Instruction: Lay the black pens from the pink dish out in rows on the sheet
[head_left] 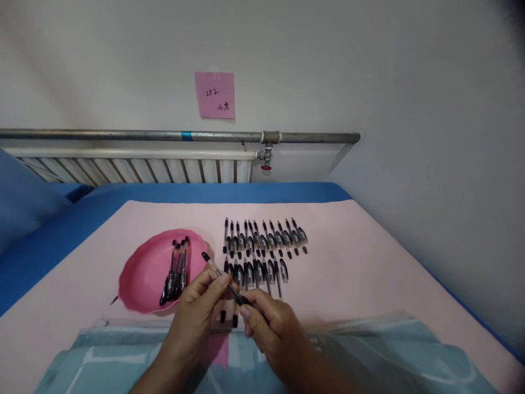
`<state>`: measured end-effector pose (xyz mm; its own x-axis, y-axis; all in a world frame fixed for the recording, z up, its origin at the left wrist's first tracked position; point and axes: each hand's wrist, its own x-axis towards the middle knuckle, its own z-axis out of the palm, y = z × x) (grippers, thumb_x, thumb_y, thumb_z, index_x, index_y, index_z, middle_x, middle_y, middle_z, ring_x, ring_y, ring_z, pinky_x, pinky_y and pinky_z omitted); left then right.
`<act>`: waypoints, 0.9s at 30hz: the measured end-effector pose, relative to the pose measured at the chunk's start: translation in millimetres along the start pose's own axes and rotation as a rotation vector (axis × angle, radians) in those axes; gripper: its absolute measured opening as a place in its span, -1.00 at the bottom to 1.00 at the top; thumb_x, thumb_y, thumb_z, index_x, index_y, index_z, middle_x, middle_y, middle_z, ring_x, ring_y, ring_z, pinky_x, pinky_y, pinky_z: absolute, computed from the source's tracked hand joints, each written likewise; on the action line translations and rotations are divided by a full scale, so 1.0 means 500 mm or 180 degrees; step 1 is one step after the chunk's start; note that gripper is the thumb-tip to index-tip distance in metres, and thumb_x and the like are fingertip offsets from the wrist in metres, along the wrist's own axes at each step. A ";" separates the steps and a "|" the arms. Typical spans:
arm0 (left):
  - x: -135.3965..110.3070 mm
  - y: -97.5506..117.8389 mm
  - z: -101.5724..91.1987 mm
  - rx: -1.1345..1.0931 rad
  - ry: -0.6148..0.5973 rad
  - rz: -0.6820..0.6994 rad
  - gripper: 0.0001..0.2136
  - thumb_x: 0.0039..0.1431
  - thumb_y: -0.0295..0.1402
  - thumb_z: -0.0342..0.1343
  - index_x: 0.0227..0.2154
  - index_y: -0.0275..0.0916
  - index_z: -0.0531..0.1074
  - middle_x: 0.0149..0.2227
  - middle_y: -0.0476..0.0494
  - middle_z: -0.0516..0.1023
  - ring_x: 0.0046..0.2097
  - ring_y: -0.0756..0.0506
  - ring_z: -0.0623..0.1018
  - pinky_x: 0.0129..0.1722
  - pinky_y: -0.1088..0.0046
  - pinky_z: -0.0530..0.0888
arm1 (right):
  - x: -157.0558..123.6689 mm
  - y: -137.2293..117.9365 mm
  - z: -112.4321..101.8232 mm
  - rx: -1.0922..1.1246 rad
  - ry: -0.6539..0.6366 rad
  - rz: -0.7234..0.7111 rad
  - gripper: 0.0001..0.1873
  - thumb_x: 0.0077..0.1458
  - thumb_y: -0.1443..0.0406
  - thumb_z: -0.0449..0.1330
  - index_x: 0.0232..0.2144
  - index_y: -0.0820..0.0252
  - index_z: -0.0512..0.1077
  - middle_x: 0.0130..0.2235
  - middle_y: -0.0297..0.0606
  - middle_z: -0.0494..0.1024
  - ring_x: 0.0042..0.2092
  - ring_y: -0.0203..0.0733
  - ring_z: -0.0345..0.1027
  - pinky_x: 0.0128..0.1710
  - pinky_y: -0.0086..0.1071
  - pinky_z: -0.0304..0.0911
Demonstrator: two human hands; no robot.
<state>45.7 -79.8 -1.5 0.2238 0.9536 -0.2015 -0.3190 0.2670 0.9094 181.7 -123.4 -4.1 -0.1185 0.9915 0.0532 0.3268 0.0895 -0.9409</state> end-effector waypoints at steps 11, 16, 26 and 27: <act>0.041 0.086 -0.057 -0.0740 0.0974 0.0433 -0.85 -0.04 -0.29 0.25 -0.51 -0.27 0.45 -0.55 0.03 0.50 -0.50 0.05 0.46 -0.52 0.62 0.41 | -0.014 -0.008 0.006 0.0831 -0.0241 0.0573 -0.86 0.09 0.25 0.03 -0.45 0.17 0.30 -0.60 -0.44 0.31 -0.64 -0.44 0.08 -0.64 -0.53 0.00; 0.034 0.045 -0.037 -0.0815 0.0144 -0.0316 -0.82 -0.02 -0.29 0.23 -0.52 -0.31 0.44 -0.60 0.00 0.44 -0.54 0.04 0.44 -0.51 0.54 0.43 | 0.009 0.006 -0.027 0.2126 0.0085 0.0945 -0.85 -0.07 0.25 0.07 -0.37 0.13 0.22 -0.53 -0.48 0.29 -0.69 -0.48 -0.04 -0.73 -0.55 -0.11; -0.008 0.008 0.004 -0.1201 -0.0444 -0.1549 -0.92 -0.04 -0.42 0.25 -0.51 -0.34 0.52 -0.52 -0.10 0.52 -0.47 0.02 0.51 -0.43 0.56 0.45 | -0.016 0.006 -0.029 -0.1075 0.0129 -0.1281 -0.74 0.01 0.41 0.09 -0.22 0.08 0.42 -0.43 -0.35 0.46 -0.42 -0.31 0.27 -0.41 -0.45 0.15; -0.013 0.003 0.009 -0.1235 -0.0475 -0.1617 -0.92 -0.04 -0.42 0.26 -0.52 -0.34 0.52 -0.53 -0.10 0.52 -0.46 0.02 0.50 -0.43 0.57 0.44 | -0.019 0.006 -0.029 -0.1246 0.0030 -0.1421 -0.72 0.03 0.39 0.09 -0.17 0.07 0.41 -0.41 -0.33 0.48 -0.41 -0.30 0.28 -0.40 -0.44 0.15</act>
<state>47.8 -86.1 2.8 0.5506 0.6734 -0.4934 -0.4425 0.7366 0.5114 197.2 -131.0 -2.3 -0.3162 0.8506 0.4201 0.5689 0.5243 -0.6336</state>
